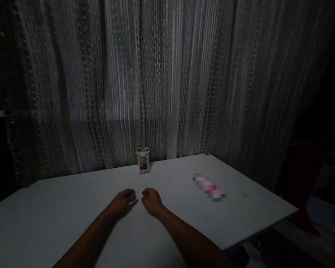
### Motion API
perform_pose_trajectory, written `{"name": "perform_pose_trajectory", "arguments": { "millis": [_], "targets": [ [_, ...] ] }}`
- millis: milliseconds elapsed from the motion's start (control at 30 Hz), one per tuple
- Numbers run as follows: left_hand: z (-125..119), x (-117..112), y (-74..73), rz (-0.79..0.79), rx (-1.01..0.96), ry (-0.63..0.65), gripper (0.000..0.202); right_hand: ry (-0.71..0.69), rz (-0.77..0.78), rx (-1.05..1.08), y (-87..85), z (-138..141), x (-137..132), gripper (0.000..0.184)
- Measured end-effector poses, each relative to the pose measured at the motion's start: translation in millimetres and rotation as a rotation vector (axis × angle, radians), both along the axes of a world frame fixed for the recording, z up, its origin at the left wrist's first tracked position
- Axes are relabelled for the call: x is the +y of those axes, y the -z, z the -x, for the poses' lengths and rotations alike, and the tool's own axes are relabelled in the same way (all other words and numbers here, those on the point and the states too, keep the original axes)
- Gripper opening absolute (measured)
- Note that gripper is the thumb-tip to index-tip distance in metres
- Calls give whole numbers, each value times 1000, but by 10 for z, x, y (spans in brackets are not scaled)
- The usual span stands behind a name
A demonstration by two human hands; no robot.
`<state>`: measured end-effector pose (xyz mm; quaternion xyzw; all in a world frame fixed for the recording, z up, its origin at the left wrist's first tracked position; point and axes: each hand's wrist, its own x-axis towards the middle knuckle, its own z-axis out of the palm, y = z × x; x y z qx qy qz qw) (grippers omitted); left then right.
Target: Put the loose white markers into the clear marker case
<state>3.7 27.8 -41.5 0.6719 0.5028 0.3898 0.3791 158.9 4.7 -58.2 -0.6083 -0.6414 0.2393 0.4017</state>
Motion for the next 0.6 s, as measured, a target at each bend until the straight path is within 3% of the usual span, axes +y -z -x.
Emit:
{"name": "perform_pose_trajectory", "arguments": {
  "millis": [133, 267, 400, 600],
  "targets": [
    [-125, 21, -146, -19, -16, 69, 40, -44, 173, 41, -125, 95, 190, 22],
    [-120, 27, -81, -30, -28, 90, 42, -19, 105, 6, -117, 106, 207, 19],
    [-37, 3, 24, -36, -56, 127, 42, -94, 60, -54, -89, 75, 135, 17],
    [18, -65, -2, -24, -83, 136, 39, -141, 45, -113, -155, 80, 81, 17]
  ]
}}
